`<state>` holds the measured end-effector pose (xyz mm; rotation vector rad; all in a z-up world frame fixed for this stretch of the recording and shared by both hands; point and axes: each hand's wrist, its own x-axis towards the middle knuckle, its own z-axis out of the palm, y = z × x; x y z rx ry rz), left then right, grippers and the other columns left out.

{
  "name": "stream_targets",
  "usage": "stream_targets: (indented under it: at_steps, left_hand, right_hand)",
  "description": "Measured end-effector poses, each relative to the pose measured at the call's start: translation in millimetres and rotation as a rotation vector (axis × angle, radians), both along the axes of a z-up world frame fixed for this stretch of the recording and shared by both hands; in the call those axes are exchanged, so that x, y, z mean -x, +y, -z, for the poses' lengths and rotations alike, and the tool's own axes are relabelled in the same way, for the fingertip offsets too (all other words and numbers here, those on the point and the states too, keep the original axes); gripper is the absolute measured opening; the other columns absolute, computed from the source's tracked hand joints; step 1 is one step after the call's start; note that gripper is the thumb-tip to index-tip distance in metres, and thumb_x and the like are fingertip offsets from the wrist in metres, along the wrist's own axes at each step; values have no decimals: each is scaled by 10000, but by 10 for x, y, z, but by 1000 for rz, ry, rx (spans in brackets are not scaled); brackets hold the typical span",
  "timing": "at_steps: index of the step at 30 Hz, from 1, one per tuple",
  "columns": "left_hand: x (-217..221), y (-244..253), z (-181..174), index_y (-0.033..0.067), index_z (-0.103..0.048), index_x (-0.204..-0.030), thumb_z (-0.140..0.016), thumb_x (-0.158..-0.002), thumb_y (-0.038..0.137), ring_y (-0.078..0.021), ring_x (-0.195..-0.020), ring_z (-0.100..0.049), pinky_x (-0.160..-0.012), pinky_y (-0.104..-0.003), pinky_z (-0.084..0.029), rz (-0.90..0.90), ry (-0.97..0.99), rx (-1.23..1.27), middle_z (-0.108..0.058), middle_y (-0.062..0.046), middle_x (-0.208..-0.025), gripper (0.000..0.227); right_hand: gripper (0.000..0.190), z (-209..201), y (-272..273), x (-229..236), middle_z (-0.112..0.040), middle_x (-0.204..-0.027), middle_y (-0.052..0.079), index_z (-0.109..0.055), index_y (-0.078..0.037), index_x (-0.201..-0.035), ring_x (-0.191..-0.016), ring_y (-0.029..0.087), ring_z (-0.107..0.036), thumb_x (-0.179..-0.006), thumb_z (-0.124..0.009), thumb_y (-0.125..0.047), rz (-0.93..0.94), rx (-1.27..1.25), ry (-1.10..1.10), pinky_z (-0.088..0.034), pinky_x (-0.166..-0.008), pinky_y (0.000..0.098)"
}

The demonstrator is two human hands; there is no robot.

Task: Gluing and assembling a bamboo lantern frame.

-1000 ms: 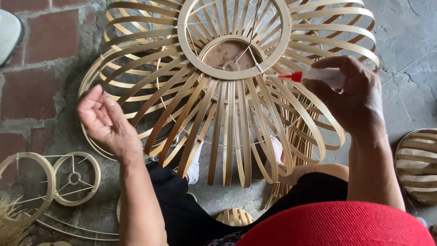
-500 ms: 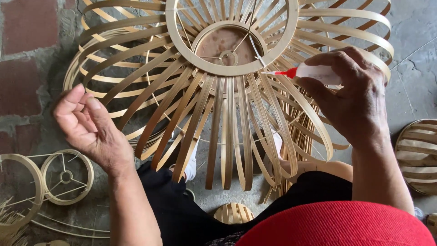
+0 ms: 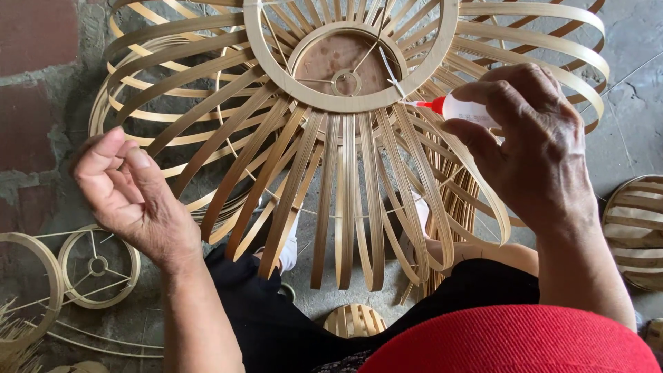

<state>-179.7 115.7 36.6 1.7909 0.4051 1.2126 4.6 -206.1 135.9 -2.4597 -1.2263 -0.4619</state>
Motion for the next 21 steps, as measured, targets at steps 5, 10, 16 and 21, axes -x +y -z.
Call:
stream_targets:
  at_steps: [5, 10, 16, 21]
  left_hand:
    - [11, 2, 26, 13, -521, -1356, -552, -1225, 124, -88, -1104, -545, -1018, -238, -454, 23, 5, -7, -549, -32, -1265, 175]
    - [8, 0, 27, 8, -517, -1334, -547, -1229, 129, -85, -1108, -547, -1024, -234, -453, 43, -4, -14, -540, -31, -1278, 163]
    - [-9, -17, -32, 19, -524, -1336, -546, -1203, 155, -82, -1091, -567, -1042, -246, -492, 25, 28, -7, -549, -39, -1313, 192]
    - [1, -8, 8, 22, -528, -1348, -545, -1224, 148, -85, -1130, -566, -1080, -248, -485, 48, 3, 7, -549, -40, -1286, 177]
  right_hand:
    - [363, -66, 68, 17, -653, -1139, 125, -667, -45, -1179, -1081, 312, -666, -927, -860, -222, -68, 17, -72, -585, -884, 429]
    - [365, -106, 113, 45, -655, -1105, 123, -675, -47, -1145, -1053, 314, -656, -875, -874, -191, -71, 33, -71, -580, -852, 427]
    - [364, -165, 172, 73, -659, -1098, 116, -691, -46, -1129, -1030, 313, -655, -845, -878, -175, -77, 49, -55, -576, -840, 426]
    - [344, -120, 129, 60, -667, -1090, 118, -698, -58, -1114, -1035, 324, -660, -843, -873, -178, -60, 51, -69, -572, -844, 427]
